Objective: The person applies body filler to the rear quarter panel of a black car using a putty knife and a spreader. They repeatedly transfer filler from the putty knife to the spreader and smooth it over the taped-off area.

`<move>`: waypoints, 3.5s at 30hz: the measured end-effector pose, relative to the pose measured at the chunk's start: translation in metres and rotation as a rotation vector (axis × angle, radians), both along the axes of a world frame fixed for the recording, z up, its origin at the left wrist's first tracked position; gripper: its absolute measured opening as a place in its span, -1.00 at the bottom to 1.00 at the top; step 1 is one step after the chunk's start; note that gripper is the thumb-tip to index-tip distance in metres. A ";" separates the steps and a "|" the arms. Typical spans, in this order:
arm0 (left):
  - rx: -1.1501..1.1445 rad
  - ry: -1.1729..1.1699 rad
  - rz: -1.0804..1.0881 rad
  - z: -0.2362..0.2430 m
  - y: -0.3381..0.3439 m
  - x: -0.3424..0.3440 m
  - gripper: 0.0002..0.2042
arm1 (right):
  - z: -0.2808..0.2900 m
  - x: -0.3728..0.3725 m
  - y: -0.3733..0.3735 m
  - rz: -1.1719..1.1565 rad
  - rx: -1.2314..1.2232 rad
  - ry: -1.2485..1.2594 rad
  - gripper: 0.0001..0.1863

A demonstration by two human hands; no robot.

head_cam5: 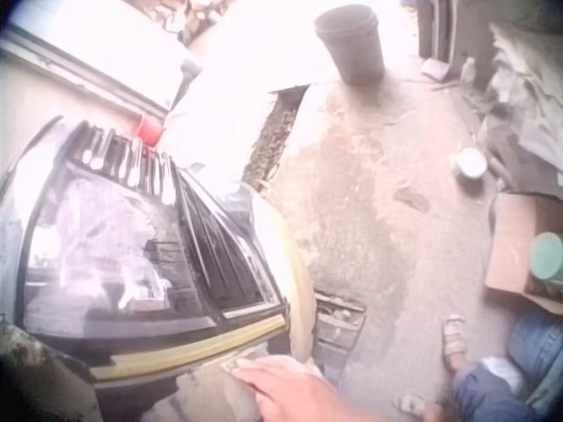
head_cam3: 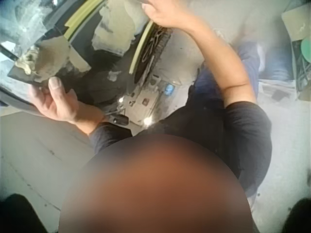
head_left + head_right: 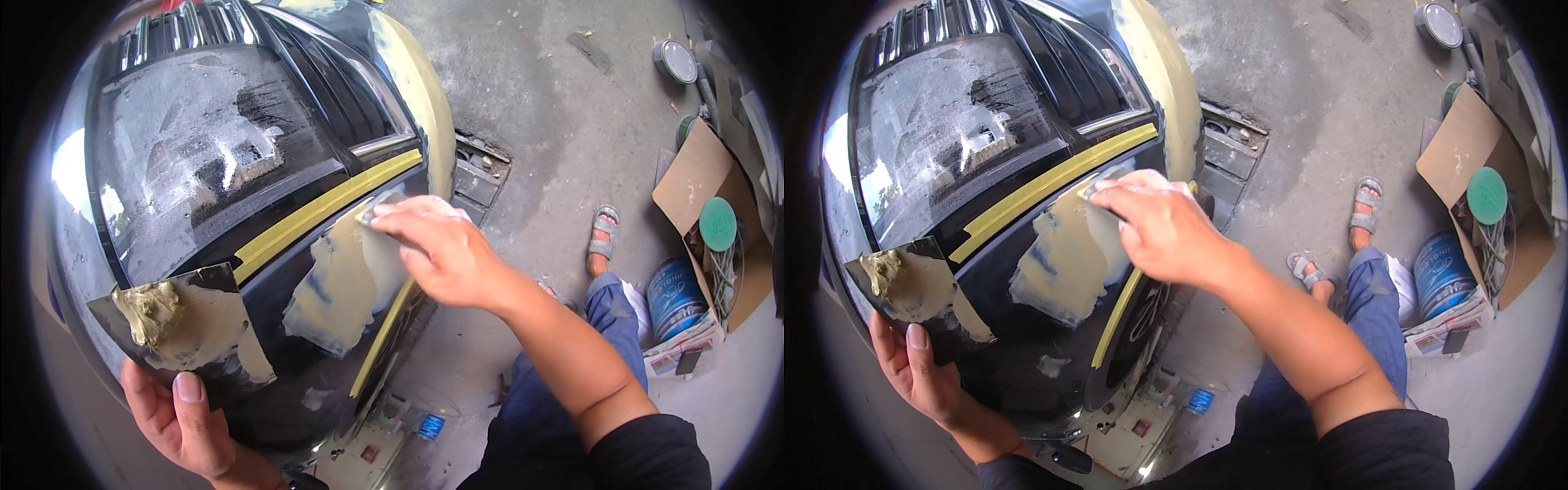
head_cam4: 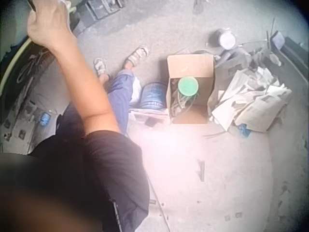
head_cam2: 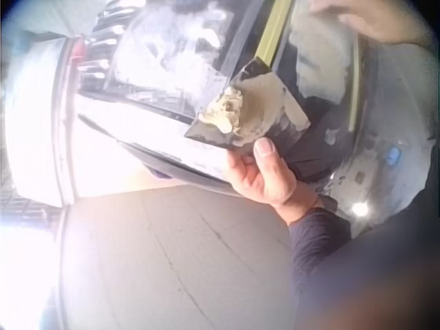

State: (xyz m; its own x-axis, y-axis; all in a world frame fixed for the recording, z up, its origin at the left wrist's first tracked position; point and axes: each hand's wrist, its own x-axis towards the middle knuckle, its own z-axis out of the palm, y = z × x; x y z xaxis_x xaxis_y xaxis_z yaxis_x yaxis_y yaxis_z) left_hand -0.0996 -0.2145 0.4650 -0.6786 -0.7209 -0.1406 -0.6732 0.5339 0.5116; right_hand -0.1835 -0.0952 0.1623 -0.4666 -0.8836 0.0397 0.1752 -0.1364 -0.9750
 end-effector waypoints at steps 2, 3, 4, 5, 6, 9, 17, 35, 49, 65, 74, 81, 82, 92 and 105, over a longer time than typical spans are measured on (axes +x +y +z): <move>-0.016 -0.004 0.015 -0.001 0.001 -0.001 -0.48 | -0.011 0.003 -0.004 -0.011 -0.016 -0.015 -0.54; -0.023 -0.004 0.025 -0.002 0.002 -0.002 -0.48 | -0.013 0.009 -0.005 -0.050 -0.016 -0.013 -0.54; -0.031 -0.005 0.036 -0.003 0.003 -0.003 -0.49 | -0.013 0.016 -0.006 -0.089 -0.017 -0.010 -0.54; -0.031 -0.006 0.027 -0.004 0.002 -0.003 -0.49 | -0.012 0.021 -0.006 -0.128 -0.017 -0.008 -0.54; -0.032 -0.006 0.020 -0.004 0.001 -0.002 -0.49 | -0.012 0.024 -0.003 -0.103 -0.002 -0.020 -0.54; -0.035 -0.022 0.003 -0.003 0.001 -0.001 -0.49 | -0.013 0.024 0.002 -0.067 0.004 -0.038 -0.54; -0.075 0.005 0.037 -0.004 0.001 -0.002 -0.50 | -0.004 0.032 -0.001 -0.116 0.017 -0.003 -0.55; -0.137 -0.040 -0.001 -0.017 -0.008 -0.015 -0.46 | 0.008 0.064 0.017 -0.167 -0.048 0.099 -0.52; 0.135 -0.049 -0.126 -0.011 -0.022 -0.019 -0.49 | 0.004 0.128 0.056 -0.254 -0.069 0.235 -0.51; 0.464 0.196 0.053 -0.035 0.000 -0.002 -0.55 | 0.114 0.054 0.021 -0.489 -0.406 -0.038 -0.57; 0.307 0.395 0.097 -0.022 0.003 -0.011 -0.49 | 0.023 0.026 0.031 -0.188 0.224 -0.009 -0.47; 0.243 0.294 0.158 -0.019 0.002 -0.011 -0.46 | -0.010 -0.016 0.002 0.191 0.306 -0.109 -0.50; 0.227 0.280 0.170 -0.019 0.003 -0.010 -0.45 | -0.012 -0.017 0.000 0.198 0.307 -0.133 -0.51; 0.206 0.271 0.199 -0.019 0.007 -0.013 -0.43 | 0.030 -0.018 -0.010 0.165 0.201 0.005 -0.54; 0.189 0.252 0.177 -0.019 0.008 -0.012 -0.43 | 0.002 -0.013 -0.006 0.176 0.345 -0.165 -0.49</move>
